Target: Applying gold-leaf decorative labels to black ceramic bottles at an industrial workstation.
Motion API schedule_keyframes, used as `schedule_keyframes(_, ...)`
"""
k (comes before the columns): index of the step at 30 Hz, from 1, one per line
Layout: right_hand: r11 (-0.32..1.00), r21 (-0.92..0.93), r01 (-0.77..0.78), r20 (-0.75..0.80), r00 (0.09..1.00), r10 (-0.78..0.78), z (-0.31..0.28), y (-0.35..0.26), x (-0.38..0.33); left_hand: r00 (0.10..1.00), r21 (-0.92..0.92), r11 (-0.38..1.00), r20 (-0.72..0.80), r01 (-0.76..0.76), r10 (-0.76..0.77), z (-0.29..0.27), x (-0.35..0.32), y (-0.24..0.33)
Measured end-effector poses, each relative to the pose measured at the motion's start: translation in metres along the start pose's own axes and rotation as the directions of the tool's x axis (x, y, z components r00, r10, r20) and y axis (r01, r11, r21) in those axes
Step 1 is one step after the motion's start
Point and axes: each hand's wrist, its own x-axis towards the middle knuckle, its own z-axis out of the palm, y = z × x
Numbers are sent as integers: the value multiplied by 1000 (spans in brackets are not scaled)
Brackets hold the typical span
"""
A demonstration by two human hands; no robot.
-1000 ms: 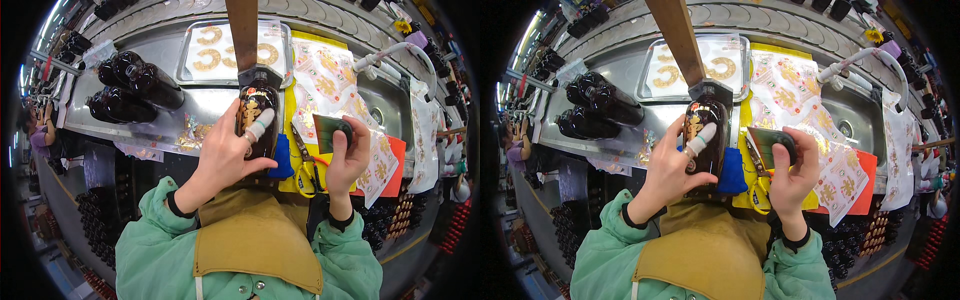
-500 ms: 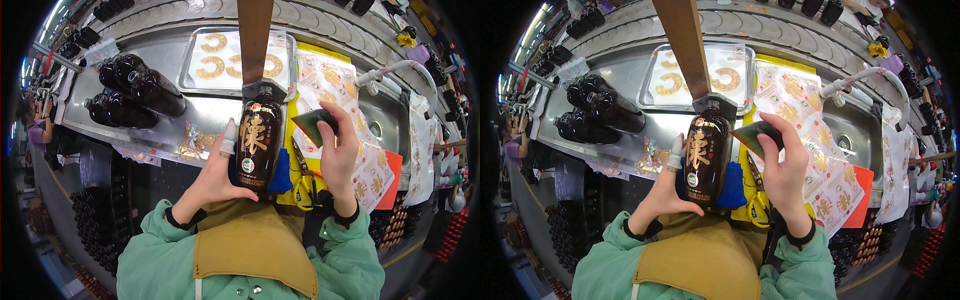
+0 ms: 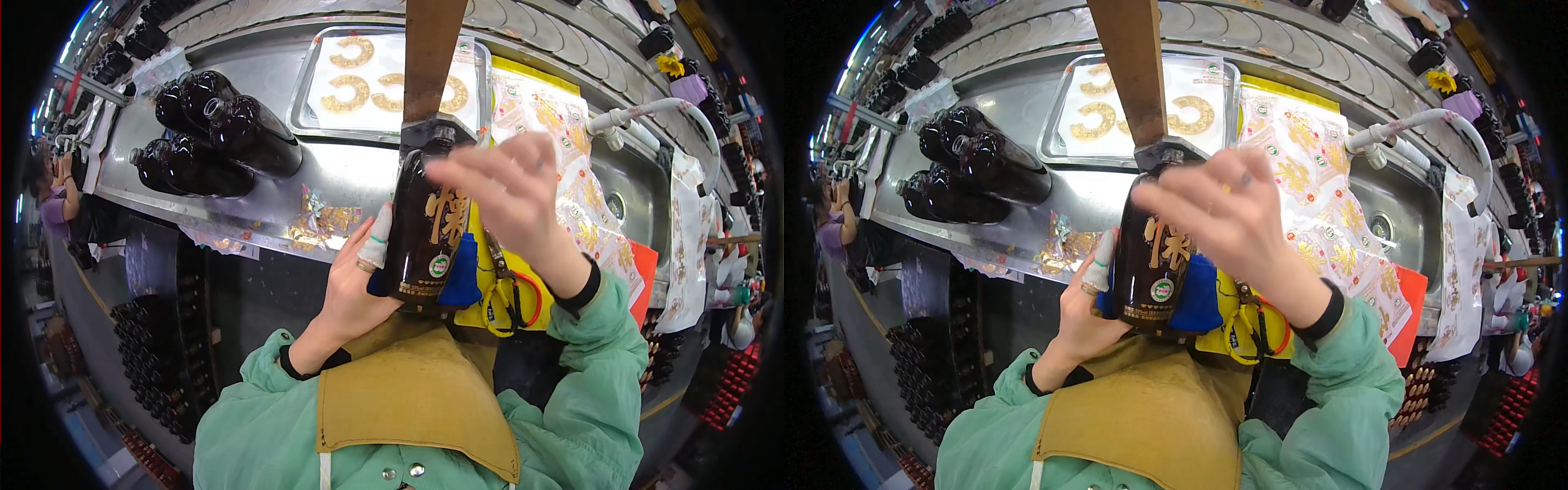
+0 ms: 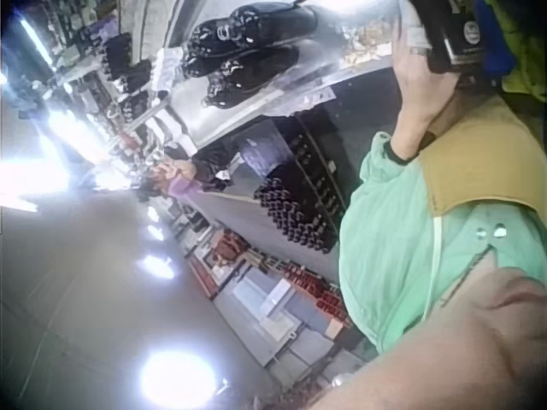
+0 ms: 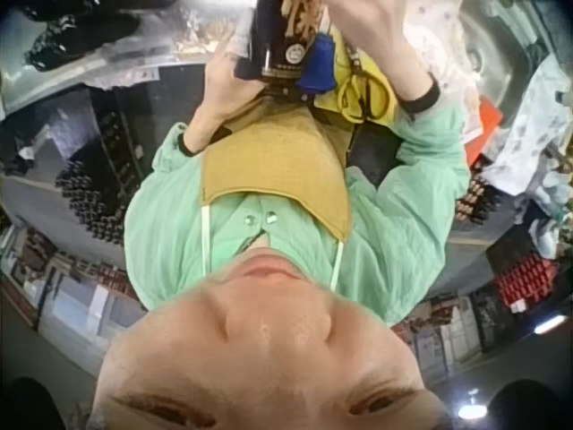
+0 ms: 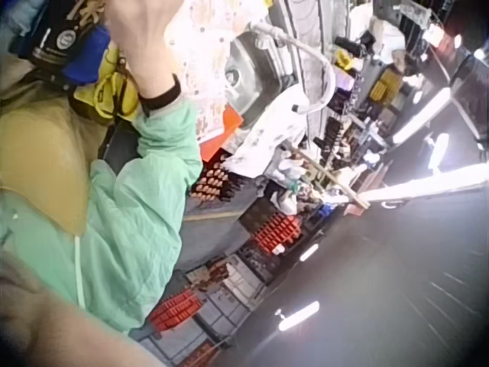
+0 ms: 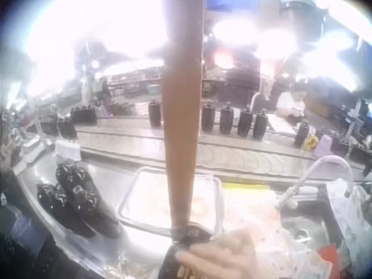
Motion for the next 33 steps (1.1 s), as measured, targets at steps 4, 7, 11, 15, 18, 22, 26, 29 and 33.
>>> schedule_keyframes(4, 932, 261, 253, 126, 948, -293, -21, -53, 11, 1000, -14, 1000, 4, -16, 16, 5, -3, -6)
schedule_keyframes(7, 971, 238, 28, 79, 996, -48, -9, -39, 28, 981, -189, 964, -15, 186, -192, 10, -9, -1)
schedule_keyframes(11, 998, -53, 25, -1, 1000, -25, -7, -8, 15, 982, -120, 976, -30, 179, -184, 10, -10, 0)
schedule_keyframes(15, 878, 359, 317, 70, 929, -364, -8, -42, -13, 960, -207, 938, 42, 279, -277, 9, -11, -2)
schedule_keyframes(18, 956, 286, -65, 129, 991, 29, -6, -32, 8, 980, -61, 978, -3, 200, -201, 11, -12, -1)
schedule_keyframes(22, 983, 77, 168, -1, 986, -168, -7, -36, -5, 987, -82, 985, -46, 153, -157, 12, -11, 0)
schedule_keyframes(26, 902, 412, 133, 177, 959, -222, -13, -78, -54, 990, -74, 988, -34, 134, -137, 11, -12, -1)
schedule_keyframes(29, 949, 291, -122, 89, 991, 100, -13, -86, -70, 995, -38, 995, -29, 93, -94, 11, -13, -4)
schedule_keyframes(33, 985, 148, 84, 71, 993, -95, -22, -96, -57, 998, 124, 992, -64, -7, 15, 12, -15, -10)
